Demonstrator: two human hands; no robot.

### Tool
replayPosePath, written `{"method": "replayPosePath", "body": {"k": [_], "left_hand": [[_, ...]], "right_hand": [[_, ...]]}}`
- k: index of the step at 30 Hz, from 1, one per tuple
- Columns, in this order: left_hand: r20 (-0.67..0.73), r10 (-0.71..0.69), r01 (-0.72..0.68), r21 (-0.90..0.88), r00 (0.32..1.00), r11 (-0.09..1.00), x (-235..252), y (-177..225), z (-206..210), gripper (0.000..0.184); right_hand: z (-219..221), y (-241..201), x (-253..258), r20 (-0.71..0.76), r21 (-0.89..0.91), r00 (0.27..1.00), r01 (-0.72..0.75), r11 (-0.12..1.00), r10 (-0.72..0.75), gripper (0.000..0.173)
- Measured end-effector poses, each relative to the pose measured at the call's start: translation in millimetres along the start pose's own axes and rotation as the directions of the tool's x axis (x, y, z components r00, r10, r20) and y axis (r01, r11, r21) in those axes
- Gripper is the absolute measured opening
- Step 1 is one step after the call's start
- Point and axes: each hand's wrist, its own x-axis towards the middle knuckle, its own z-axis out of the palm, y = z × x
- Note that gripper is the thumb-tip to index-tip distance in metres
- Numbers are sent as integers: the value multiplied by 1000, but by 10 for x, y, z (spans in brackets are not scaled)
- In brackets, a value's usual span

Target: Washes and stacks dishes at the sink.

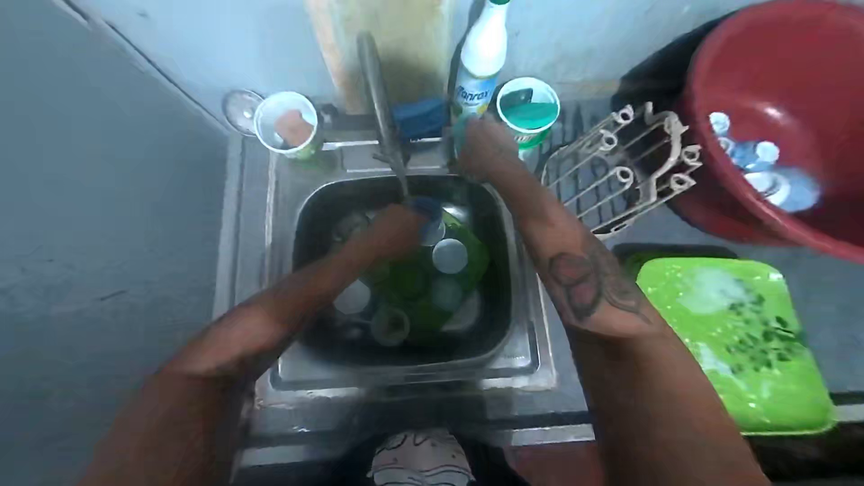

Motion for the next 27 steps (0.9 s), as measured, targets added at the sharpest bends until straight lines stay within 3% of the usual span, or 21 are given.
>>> {"method": "replayPosePath", "body": {"k": [3,7,11,13,15,18,21,23,25,27], "left_hand": [[-9,-24,24,-37,1000,999,-119,52,-51,23],[-12,-112,102,-326,994,940,14,28,-102,26],[19,-280,230,-626,960,746,248,-4,0,31],[-1,-247,213,-500,969,839,306,32,85,29],[23,-159,160,-230,987,960,345,60,227,29],[76,-165,162,36,983,986,397,38,510,30],[13,-98,96,105,995,990,447,-118,780,29],[5,-55,55,87,998,995,435,-178,831,29],[46,-50,51,-15,998,999,376,-126,657,32],[50,-126,134,-197,991,971,290,-81,420,30]], "right_hand": [[200,290,230,-22,70,999,-31,997,33,68],[401,375,411,-106,171,994,-23,985,41,67],[341,484,532,-193,249,980,10,968,39,57],[130,482,507,-231,278,971,-1,961,68,51],[-79,437,456,-276,273,957,-15,962,94,47],[-136,413,453,-174,82,983,-37,996,50,46],[150,535,484,-62,12,997,41,999,-40,57],[394,558,491,-76,1,995,64,998,-63,69],[554,540,488,-149,-34,987,61,998,-65,66],[657,550,488,-221,-55,972,66,996,-76,60]]}}
